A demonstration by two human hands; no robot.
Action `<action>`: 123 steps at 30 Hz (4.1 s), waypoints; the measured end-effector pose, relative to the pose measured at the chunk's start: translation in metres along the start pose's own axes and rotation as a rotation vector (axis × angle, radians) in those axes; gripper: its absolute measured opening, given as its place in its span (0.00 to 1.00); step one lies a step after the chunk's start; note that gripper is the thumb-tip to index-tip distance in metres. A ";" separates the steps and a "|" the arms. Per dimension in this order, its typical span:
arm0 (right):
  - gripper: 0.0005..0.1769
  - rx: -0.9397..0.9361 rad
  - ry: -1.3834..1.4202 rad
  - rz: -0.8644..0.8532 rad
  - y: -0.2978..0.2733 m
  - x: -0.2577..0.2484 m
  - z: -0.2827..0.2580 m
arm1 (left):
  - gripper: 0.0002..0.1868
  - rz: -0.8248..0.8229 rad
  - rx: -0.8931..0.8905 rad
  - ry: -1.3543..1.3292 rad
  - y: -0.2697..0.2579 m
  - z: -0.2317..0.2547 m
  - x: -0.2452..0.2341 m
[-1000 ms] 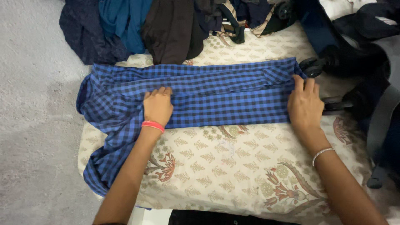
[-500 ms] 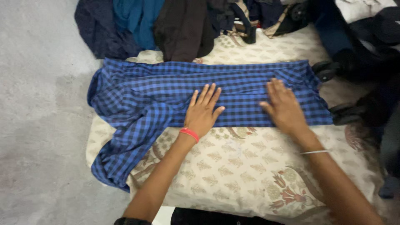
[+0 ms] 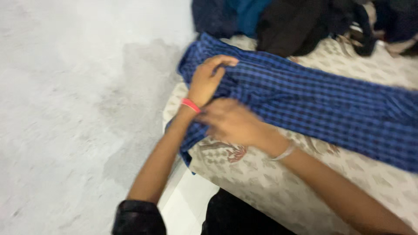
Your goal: The person buttons a blue checkered shirt while it lies on a mattress, folds the sides and sleeves inward, and places the folded item into an open suitcase. The person then picks up a teal garment from a pile and begins smoothing it out.
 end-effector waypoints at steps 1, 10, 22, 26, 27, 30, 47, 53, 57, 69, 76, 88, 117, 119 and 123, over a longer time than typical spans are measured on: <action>0.30 -0.123 0.038 -0.014 0.020 0.020 -0.019 | 0.14 -0.044 -0.053 -0.061 0.000 -0.013 -0.019; 0.07 0.071 0.456 -0.127 0.052 0.079 0.040 | 0.28 -0.298 -0.245 0.178 -0.018 -0.092 -0.069; 0.24 0.539 0.050 1.167 -0.083 -0.170 0.321 | 0.37 -0.385 -0.465 0.383 -0.022 -0.146 -0.059; 0.25 0.444 -0.408 0.985 -0.096 -0.117 0.240 | 0.36 -0.366 -0.259 0.581 -0.015 -0.133 -0.055; 0.21 0.503 -0.262 0.889 -0.091 -0.094 0.226 | 0.32 -0.316 -0.195 0.591 -0.014 -0.130 -0.055; 0.11 0.453 -0.012 0.548 -0.056 -0.042 0.179 | 0.22 -0.185 -0.192 0.536 -0.012 -0.138 -0.058; 0.14 0.623 -0.232 0.810 -0.058 -0.119 0.261 | 0.11 0.098 0.170 0.330 0.043 -0.014 0.076; 0.54 0.835 -0.626 0.782 -0.025 -0.152 0.329 | 0.16 -0.031 -0.003 0.462 0.037 -0.049 0.153; 0.43 0.910 -0.498 0.855 -0.034 -0.152 0.393 | 0.18 -0.020 0.067 0.417 0.031 -0.056 0.156; 0.21 0.543 1.368 1.156 -0.276 -0.205 0.325 | 0.20 -0.003 0.076 0.588 0.032 -0.060 0.166; 0.26 1.247 0.309 0.627 -0.403 -0.197 0.304 | 0.18 -0.041 0.065 0.689 0.034 -0.070 0.174; 0.28 0.931 -0.478 0.070 -0.266 -0.167 0.137 | 0.13 0.109 0.141 0.361 0.041 -0.012 0.096; 0.15 1.082 -0.406 0.264 -0.215 -0.145 0.210 | 0.22 -0.275 0.291 0.770 -0.021 -0.028 0.033; 0.13 1.070 -0.384 0.270 -0.228 -0.136 0.231 | 0.20 -0.119 0.352 0.729 -0.010 -0.010 0.044; 0.07 0.965 -0.453 0.376 -0.245 -0.131 0.249 | 0.28 -0.240 0.406 0.559 0.022 0.004 0.141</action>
Point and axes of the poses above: each hand's wrist, its own y-axis towards the middle knuckle, its own x-axis out of the palm, z = x × y, the point moved 8 cm from there along y, towards the middle knuckle, and after that the axes turned 8 degrees about y, right-handed, at the moved point
